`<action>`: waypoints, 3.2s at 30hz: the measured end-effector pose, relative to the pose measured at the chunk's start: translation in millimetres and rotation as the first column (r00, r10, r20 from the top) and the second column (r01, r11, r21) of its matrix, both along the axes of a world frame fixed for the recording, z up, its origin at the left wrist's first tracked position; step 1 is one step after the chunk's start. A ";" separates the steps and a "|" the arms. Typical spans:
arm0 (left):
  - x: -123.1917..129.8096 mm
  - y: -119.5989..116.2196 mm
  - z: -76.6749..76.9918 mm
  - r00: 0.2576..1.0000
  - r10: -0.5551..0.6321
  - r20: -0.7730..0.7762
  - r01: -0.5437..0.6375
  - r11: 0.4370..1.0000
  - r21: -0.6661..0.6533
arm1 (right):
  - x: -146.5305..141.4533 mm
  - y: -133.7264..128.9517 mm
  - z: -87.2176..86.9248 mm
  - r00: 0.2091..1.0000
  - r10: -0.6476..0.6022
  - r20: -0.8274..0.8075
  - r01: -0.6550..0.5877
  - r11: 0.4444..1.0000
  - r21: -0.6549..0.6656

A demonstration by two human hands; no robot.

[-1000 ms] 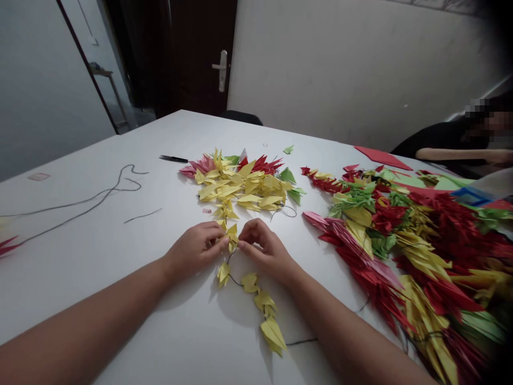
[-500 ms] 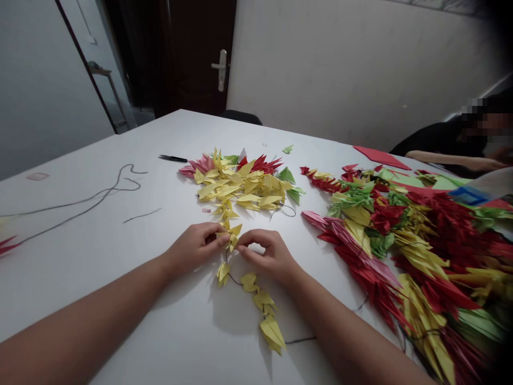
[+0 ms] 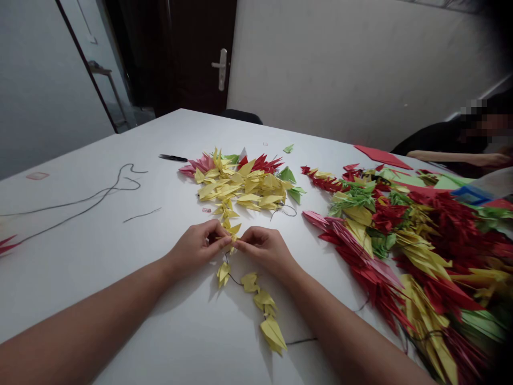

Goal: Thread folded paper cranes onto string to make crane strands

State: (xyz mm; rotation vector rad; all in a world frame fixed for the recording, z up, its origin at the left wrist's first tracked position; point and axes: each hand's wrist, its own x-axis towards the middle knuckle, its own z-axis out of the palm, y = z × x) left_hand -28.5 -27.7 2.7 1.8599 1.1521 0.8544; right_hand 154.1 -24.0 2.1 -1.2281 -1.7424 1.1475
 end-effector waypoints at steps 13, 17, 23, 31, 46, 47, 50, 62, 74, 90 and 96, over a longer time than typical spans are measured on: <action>-0.8 0.1 0.1 0.999 -0.021 0.028 0.022 0.998 -0.050 | 0.8 -0.5 -1.7 0.999 0.017 0.029 -0.017 1.000 0.019; -2.8 1.6 -0.1 0.998 -0.049 0.049 0.051 0.997 -0.050 | 0.5 -1.1 -1.5 0.999 0.031 0.016 -0.032 0.999 0.025; -3.8 2.8 -1.5 0.994 -0.083 0.073 0.087 0.995 -0.054 | 0.0 -2.4 -0.1 1.000 0.026 0.005 -0.026 0.999 0.039; -1.5 3.2 -6.0 0.987 -0.037 0.156 0.057 0.990 -0.129 | 2.8 1.5 -5.2 0.973 0.145 -0.181 -0.144 0.989 0.018; 0.2 1.6 -3.7 0.983 -0.065 0.173 0.094 0.982 -0.163 | -0.4 2.4 -5.3 0.915 0.188 -0.356 -0.213 0.977 -0.032; 0.3 1.6 -3.8 0.984 -0.064 0.166 0.090 0.984 -0.156 | -0.3 2.3 -5.8 0.919 0.189 -0.346 -0.208 0.978 -0.020; 0.6 1.5 -4.0 0.987 -0.060 0.151 0.081 0.987 -0.135 | -0.7 1.9 -6.7 0.931 0.185 -0.316 -0.191 0.982 0.013; 0.5 3.1 -5.4 0.981 -0.042 0.189 0.072 0.985 -0.154 | 1.0 4.6 -11.3 0.868 0.285 -0.407 -0.302 0.953 0.024; -1.0 5.0 -5.9 0.975 -0.128 0.183 0.163 0.968 -0.191 | 0.6 6.4 -12.2 0.863 0.278 -0.423 -0.298 0.954 0.018; 3.4 0.6 1.4 0.975 0.131 -0.177 -0.126 0.991 0.044 | 2.9 -13.9 0.0 0.898 0.211 0.387 -0.409 0.726 0.553; 3.2 1.8 0.0 0.967 0.159 -0.202 -0.146 0.986 0.077 | -0.8 -14.1 -1.3 0.790 0.320 0.522 -0.574 0.685 0.448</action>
